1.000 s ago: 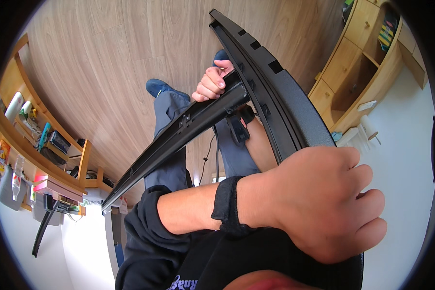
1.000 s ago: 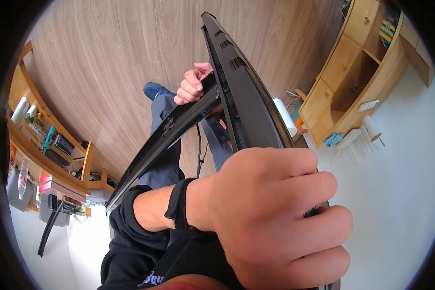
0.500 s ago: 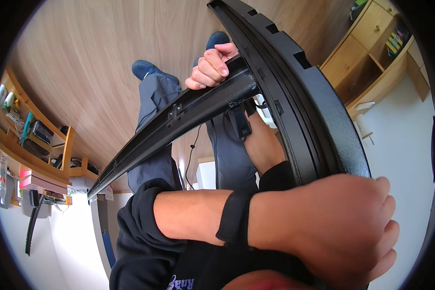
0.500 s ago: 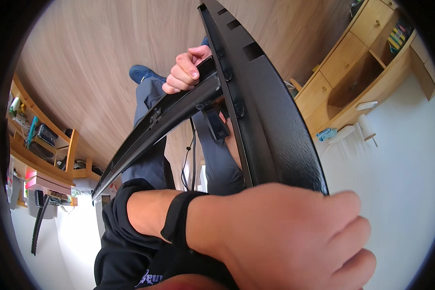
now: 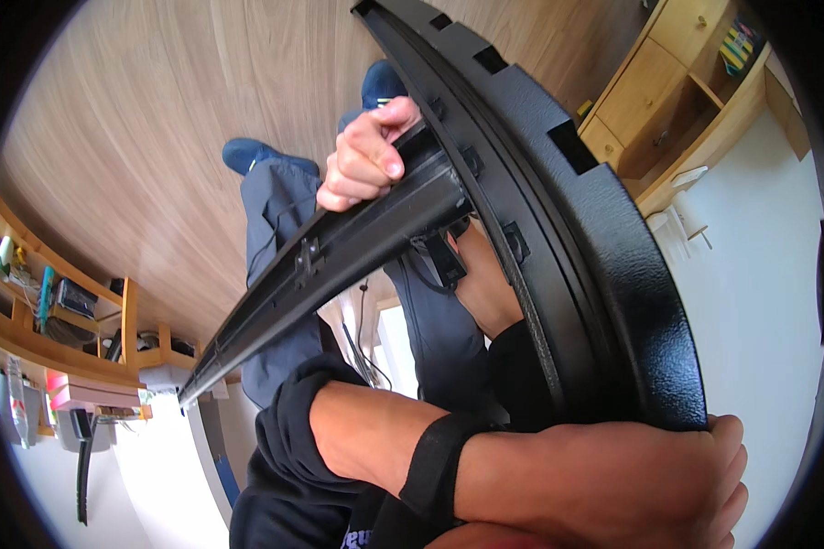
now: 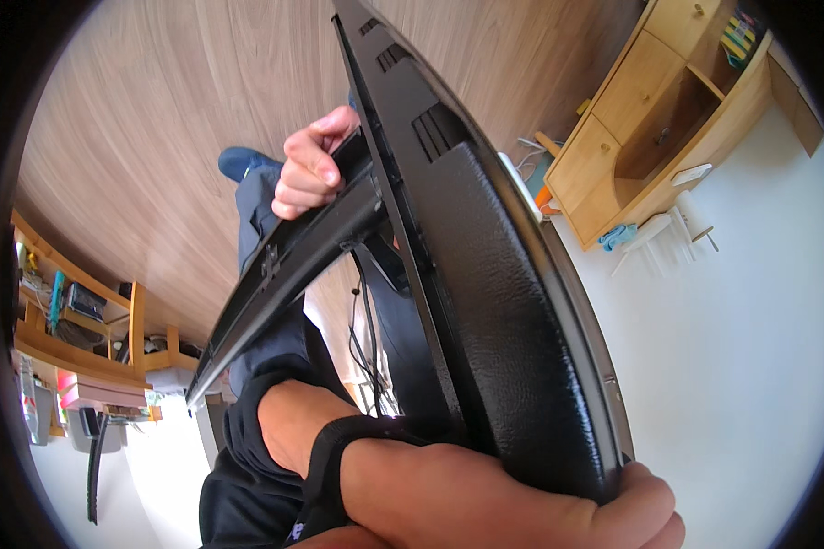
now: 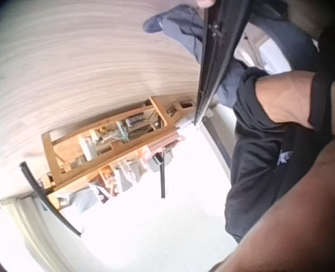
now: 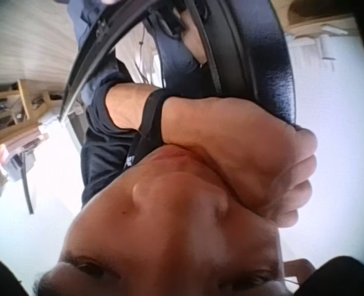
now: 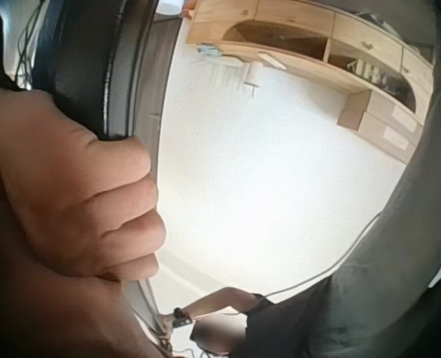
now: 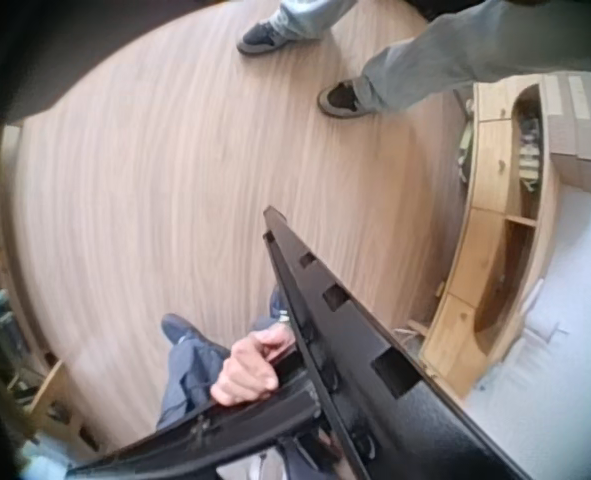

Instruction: The person assembles a long black frame by connecting two curved sections and securing them with tape. They align the pieces, press them together, and apply tape to hold the joint. The assembled frame is then lifted and positioned upright.

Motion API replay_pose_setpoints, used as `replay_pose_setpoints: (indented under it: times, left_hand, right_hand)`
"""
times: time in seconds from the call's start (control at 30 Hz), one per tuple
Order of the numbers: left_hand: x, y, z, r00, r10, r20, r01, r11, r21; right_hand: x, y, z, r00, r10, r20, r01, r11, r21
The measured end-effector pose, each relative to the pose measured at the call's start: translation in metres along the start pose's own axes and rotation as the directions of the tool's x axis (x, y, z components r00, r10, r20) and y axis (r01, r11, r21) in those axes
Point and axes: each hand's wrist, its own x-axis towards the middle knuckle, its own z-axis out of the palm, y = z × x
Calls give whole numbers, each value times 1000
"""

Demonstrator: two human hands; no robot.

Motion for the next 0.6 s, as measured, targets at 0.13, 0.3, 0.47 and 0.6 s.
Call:
replay_pose_setpoints:
  times: [0.13,0.3,0.47,0.6]
  left_hand:
    - [0,1,0,999,25,30,-25,1000,5]
    - [2,4,3,998,13,59,-15,999,31]
    - [3,5,3,997,6,82,-10,999,42]
    - [5,6,2,995,5,101,-11,999,50]
  right_hand:
    - [-2,0,-2,1000,13,-25,-13,1000,-16]
    - [-3,0,-4,997,-13,-79,13,1000,9]
    - [-4,0,-11,991,-31,-128,33,999,16]
    - [-6,-3,-21,962,-66,-266,67,998,-4]
